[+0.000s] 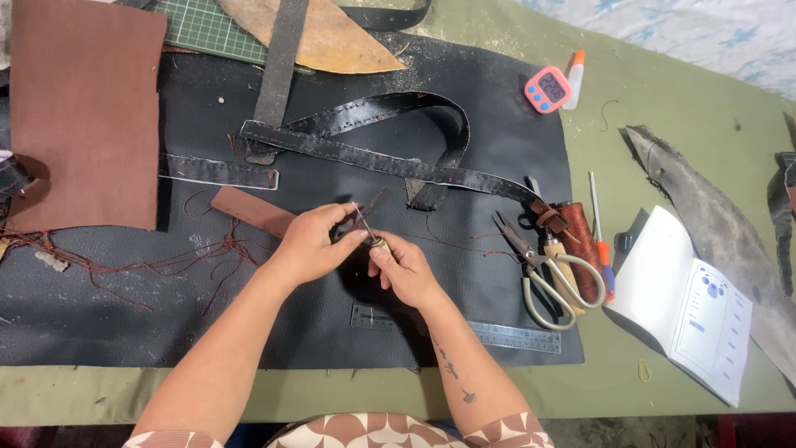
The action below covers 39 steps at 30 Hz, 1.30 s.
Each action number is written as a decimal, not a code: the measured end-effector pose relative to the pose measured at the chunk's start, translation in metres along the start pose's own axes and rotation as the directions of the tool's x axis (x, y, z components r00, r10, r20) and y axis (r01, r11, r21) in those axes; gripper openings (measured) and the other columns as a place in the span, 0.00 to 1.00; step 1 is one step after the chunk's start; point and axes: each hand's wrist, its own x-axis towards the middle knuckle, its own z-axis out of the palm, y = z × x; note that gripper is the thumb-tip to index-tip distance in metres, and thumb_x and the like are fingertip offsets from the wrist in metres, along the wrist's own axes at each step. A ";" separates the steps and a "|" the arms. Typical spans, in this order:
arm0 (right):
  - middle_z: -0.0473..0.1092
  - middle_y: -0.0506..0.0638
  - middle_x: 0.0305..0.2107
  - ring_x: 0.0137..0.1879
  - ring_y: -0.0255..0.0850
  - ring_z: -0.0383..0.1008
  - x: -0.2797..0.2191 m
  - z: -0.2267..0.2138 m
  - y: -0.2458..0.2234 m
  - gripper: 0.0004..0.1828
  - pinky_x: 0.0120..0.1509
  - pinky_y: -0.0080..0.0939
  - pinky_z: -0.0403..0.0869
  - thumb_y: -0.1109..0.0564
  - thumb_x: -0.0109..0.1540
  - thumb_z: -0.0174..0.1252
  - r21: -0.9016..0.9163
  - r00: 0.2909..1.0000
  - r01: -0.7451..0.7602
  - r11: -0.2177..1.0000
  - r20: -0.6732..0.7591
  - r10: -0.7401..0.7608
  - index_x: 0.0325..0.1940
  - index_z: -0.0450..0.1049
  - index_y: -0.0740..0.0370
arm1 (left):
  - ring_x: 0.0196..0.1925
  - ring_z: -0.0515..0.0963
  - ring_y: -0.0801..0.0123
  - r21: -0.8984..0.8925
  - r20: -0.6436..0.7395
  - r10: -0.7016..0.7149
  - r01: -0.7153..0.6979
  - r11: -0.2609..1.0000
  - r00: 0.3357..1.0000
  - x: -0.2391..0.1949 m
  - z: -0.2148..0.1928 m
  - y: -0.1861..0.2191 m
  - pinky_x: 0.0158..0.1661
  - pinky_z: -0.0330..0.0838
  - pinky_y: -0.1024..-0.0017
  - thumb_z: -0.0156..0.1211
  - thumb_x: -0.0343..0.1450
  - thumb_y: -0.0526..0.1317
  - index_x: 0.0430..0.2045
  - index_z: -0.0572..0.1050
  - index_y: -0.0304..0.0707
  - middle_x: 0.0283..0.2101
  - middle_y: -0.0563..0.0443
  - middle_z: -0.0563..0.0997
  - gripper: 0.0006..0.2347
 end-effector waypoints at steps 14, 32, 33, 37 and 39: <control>0.76 0.57 0.23 0.20 0.36 0.74 0.001 0.001 0.000 0.18 0.24 0.32 0.73 0.55 0.69 0.54 -0.011 1.000 -0.019 1.000 -0.015 0.019 0.61 0.73 0.65 | 0.42 0.81 0.72 -0.493 0.172 -0.188 0.250 0.833 0.967 0.008 -0.003 -0.012 0.46 0.75 0.68 0.62 0.73 0.42 0.38 0.82 0.40 0.37 0.50 0.86 0.07; 0.76 0.54 0.23 0.21 0.33 0.73 -0.003 0.006 -0.006 0.13 0.27 0.31 0.73 0.56 0.69 0.54 -0.075 1.000 -0.004 0.997 -0.022 0.003 0.53 0.78 0.64 | 0.40 0.80 0.70 -0.334 0.183 -0.184 0.237 0.912 0.966 0.009 -0.003 -0.006 0.44 0.74 0.68 0.58 0.71 0.32 0.33 0.83 0.40 0.35 0.51 0.84 0.06; 0.76 0.54 0.23 0.21 0.33 0.73 -0.003 0.006 -0.005 0.14 0.27 0.31 0.73 0.56 0.69 0.54 -0.074 1.000 0.000 0.997 -0.027 -0.002 0.54 0.77 0.65 | 0.43 0.80 0.69 -0.343 0.151 -0.157 0.201 0.917 0.976 0.009 -0.004 -0.004 0.46 0.74 0.67 0.58 0.71 0.32 0.34 0.82 0.39 0.38 0.51 0.84 0.06; 0.76 0.53 0.24 0.21 0.33 0.72 -0.004 0.005 -0.008 0.14 0.28 0.32 0.73 0.55 0.70 0.53 -0.077 1.000 0.005 0.997 -0.019 -0.006 0.55 0.77 0.63 | 0.52 0.79 0.63 -0.436 0.101 -0.131 0.163 0.885 0.986 0.004 -0.003 0.001 0.55 0.70 0.59 0.50 0.76 0.31 0.36 0.75 0.34 0.47 0.44 0.84 0.05; 0.76 0.53 0.24 0.21 0.33 0.72 -0.005 0.006 -0.010 0.14 0.28 0.32 0.73 0.55 0.70 0.53 -0.077 1.000 0.005 0.997 -0.024 -0.007 0.55 0.77 0.63 | 0.47 0.79 0.67 -0.423 0.119 -0.142 0.180 0.888 0.983 0.004 -0.004 0.001 0.51 0.71 0.63 0.51 0.76 0.33 0.38 0.76 0.36 0.43 0.46 0.85 0.04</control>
